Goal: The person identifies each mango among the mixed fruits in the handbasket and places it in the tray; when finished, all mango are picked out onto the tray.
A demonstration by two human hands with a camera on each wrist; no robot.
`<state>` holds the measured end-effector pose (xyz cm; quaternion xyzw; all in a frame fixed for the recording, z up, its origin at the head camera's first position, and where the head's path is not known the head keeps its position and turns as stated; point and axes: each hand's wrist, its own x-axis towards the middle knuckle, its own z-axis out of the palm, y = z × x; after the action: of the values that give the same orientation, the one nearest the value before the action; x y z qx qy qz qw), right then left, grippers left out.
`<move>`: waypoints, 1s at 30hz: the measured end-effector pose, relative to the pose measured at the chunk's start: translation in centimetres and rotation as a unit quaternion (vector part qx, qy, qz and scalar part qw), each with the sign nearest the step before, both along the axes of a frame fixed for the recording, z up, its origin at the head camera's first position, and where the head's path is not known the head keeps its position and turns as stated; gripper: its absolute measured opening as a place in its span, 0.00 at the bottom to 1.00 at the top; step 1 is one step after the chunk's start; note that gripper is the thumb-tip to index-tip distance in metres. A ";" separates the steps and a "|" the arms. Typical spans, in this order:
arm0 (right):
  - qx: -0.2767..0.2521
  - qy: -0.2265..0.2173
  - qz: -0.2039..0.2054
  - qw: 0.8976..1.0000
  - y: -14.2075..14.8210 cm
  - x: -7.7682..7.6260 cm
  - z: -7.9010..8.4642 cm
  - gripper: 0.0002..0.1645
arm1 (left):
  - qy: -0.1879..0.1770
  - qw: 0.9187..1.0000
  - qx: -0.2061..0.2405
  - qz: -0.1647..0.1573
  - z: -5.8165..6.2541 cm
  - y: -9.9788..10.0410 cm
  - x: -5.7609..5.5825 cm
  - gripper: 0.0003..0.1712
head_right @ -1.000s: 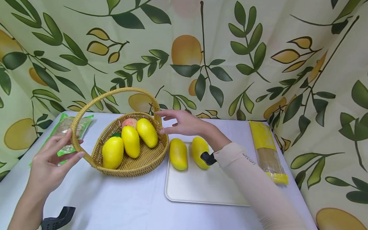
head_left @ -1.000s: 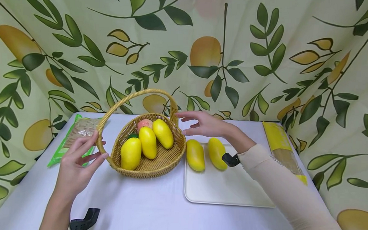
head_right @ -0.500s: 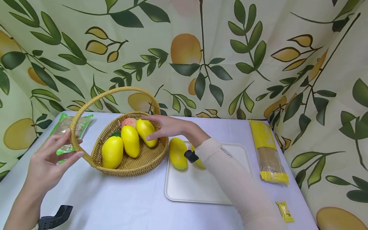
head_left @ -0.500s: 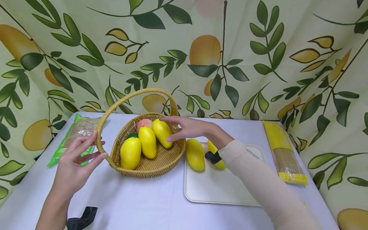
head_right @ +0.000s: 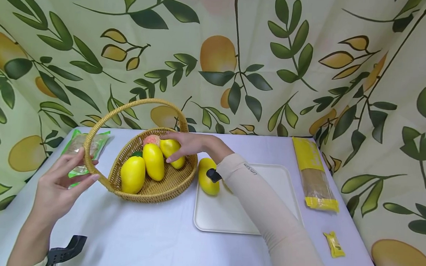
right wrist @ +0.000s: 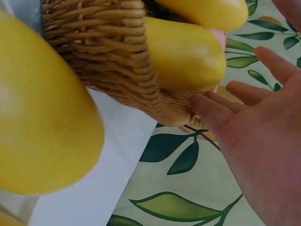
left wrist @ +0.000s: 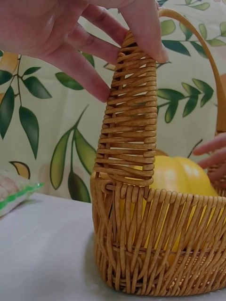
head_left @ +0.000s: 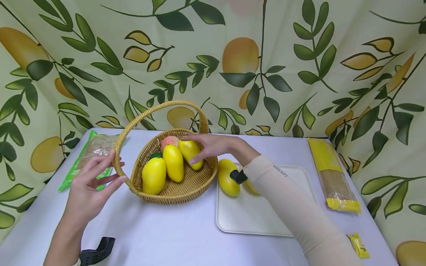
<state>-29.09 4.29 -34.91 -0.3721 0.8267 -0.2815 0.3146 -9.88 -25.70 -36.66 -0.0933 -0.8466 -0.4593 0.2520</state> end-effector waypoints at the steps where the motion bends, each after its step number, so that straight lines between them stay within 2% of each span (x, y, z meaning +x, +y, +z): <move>1: 0.005 -0.004 -0.001 1.000 0.0 0.0 -0.1 0.52 | -0.003 1.000 -0.001 0.001 0.0 0.0 0.0 0.48; 10: 0.029 -0.032 -0.014 0.999 -0.6 -0.3 -0.5 0.52 | 0.002 1.000 -0.001 -0.002 0.0 -0.2 0.0 0.47; 20: 0.041 -0.044 0.000 0.998 -0.4 -0.4 -1.2 0.49 | 0.031 0.999 0.007 -0.036 -0.3 -0.3 -0.5 0.49; 30: 0.071 -0.013 0.024 0.997 -1.1 -0.4 -1.8 0.39 | 0.025 0.999 0.010 -0.032 -0.4 -0.4 -0.5 0.48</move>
<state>-29.47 3.23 -36.71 -0.3653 0.8310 -0.2192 0.3577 -10.39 -26.09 -37.03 -0.1289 -0.8322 -0.4730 0.2591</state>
